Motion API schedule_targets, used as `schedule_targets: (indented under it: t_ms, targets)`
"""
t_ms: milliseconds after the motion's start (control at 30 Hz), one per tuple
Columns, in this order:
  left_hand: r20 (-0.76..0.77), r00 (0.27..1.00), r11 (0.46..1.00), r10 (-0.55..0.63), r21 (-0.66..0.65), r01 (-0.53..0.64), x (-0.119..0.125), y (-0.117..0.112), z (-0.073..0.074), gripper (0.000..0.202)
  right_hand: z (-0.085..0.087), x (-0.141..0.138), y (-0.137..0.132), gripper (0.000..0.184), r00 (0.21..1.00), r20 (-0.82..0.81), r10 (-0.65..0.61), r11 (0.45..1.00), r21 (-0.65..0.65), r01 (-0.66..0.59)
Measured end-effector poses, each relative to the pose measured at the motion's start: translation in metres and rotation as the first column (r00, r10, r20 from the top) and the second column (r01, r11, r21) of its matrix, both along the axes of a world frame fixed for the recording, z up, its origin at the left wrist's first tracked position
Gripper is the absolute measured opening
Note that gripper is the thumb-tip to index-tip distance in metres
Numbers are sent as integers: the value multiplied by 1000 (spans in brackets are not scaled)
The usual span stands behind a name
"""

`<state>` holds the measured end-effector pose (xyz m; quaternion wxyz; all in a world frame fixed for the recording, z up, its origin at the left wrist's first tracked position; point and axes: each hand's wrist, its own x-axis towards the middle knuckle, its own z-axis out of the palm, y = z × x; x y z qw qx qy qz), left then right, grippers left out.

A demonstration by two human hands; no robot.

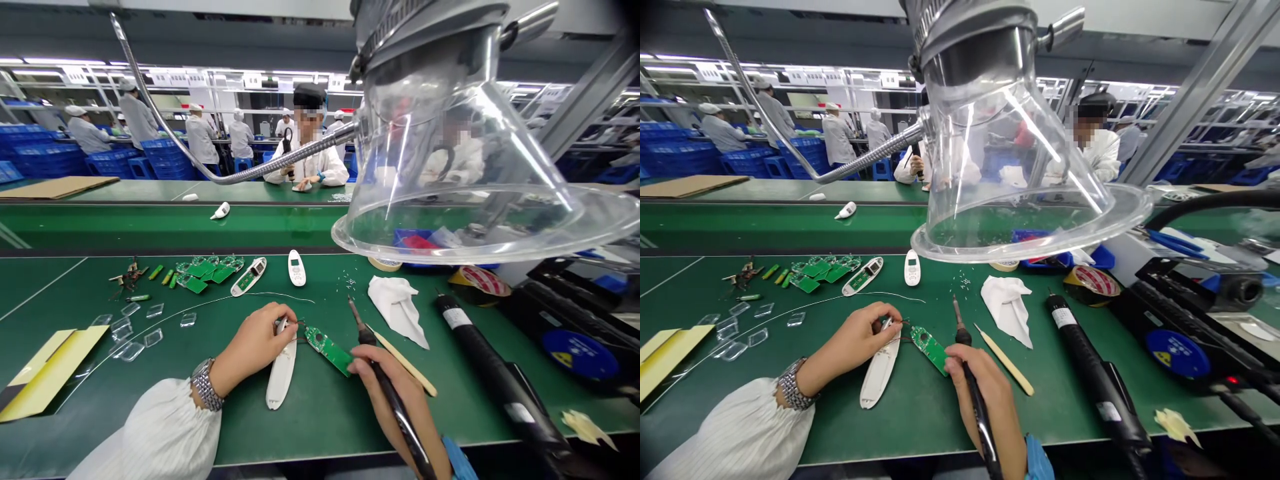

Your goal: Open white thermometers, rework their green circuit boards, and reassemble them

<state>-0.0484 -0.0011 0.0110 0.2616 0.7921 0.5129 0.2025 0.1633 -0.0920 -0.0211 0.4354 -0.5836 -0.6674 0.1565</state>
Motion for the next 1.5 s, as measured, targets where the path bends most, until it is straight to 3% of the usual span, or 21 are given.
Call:
schedule_targets:
  t_ms: [67, 200, 400, 500, 667, 767, 833, 967, 1167, 1500]
  targets:
    - [-7, 1000, 1000, 3, 17, -3, 0, -3, 1, 18, -2, -3, 3, 12, 995, 90, 52, 997, 58, -57]
    - [-15, 1000, 998, -21, 56, 22, 2, -7, 2, 19, -10, -15, 3, 24, 979, 183, 94, 989, 97, -113]
    - [-90, 991, 984, -94, 140, 106, 6, -11, -1, 18, -11, -37, -5, 22, 961, 276, -31, 984, 176, -19]
    - [-85, 991, 981, -103, 155, 116, 7, -12, -1, 19, -7, -38, -4, 22, 957, 286, -36, 981, 193, -21]
    - [-157, 984, 983, -89, 148, 112, 9, -15, 1, 14, 2, -20, -3, 19, 984, 170, 53, 979, 187, -85]
    - [-212, 975, 985, -72, 138, 103, 11, -16, 3, 18, 5, -11, -5, 27, 996, 42, -77, 982, 177, 69]
    - [-240, 968, 986, -67, 131, 100, 12, -16, 4, 20, 5, -10, -5, 20, 983, -94, -159, 976, 137, 171]
    - [-266, 962, 987, -58, 128, 95, 13, -16, 4, 23, 4, -11, -3, 16, 960, -258, -112, 993, -2, 116]
    - [-254, 965, 990, -57, 111, 87, 13, -15, 4, 22, 5, -18, -2, 21, 918, -366, -154, 982, -160, 100]
    - [-240, 969, 990, -57, 112, 86, 12, -16, 3, 22, 6, -22, -1, 21, 910, -388, -147, 978, -198, 73]
